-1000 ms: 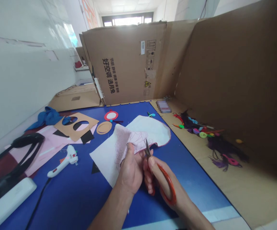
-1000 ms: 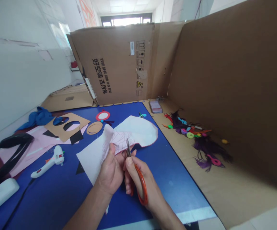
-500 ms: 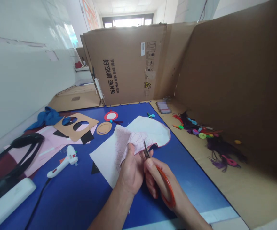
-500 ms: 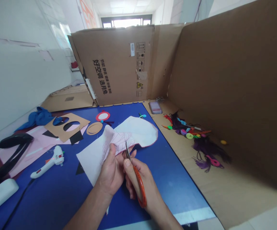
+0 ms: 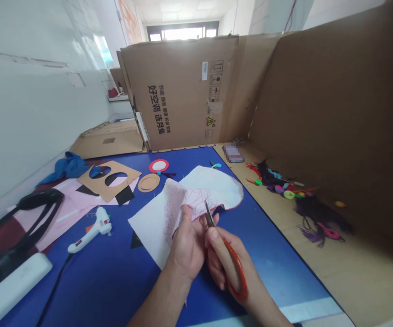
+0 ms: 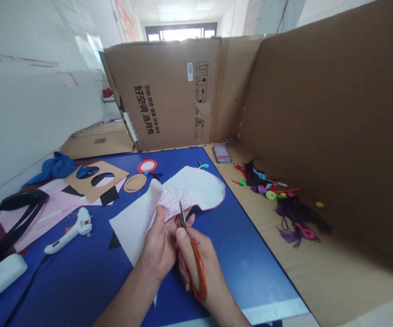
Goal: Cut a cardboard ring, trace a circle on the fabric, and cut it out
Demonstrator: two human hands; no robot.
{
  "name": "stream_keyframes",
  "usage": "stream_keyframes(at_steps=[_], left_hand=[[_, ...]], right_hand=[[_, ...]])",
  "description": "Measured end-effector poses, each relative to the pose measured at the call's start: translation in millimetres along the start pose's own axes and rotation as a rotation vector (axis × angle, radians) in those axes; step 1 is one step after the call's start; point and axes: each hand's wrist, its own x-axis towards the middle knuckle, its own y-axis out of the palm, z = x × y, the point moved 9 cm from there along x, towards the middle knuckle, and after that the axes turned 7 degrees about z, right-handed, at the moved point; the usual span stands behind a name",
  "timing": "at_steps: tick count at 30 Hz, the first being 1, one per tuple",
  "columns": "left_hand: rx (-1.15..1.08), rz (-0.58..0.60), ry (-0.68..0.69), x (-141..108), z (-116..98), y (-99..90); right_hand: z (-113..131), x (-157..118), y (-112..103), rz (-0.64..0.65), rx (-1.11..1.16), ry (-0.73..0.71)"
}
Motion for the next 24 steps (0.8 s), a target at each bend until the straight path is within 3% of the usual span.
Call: stream_keyframes(at_steps=[9,24], left_hand=[[0.011,-0.040,0.005,-1.2,-2.4,-2.6],[0.074,0.018,-0.006,-1.5,2.4,1.0]], right_hand=[[2.0,-0.1,-1.9,0.017,-0.135,-0.010],[2.9,0.2,-4.8,0.012,-0.046,0.040]])
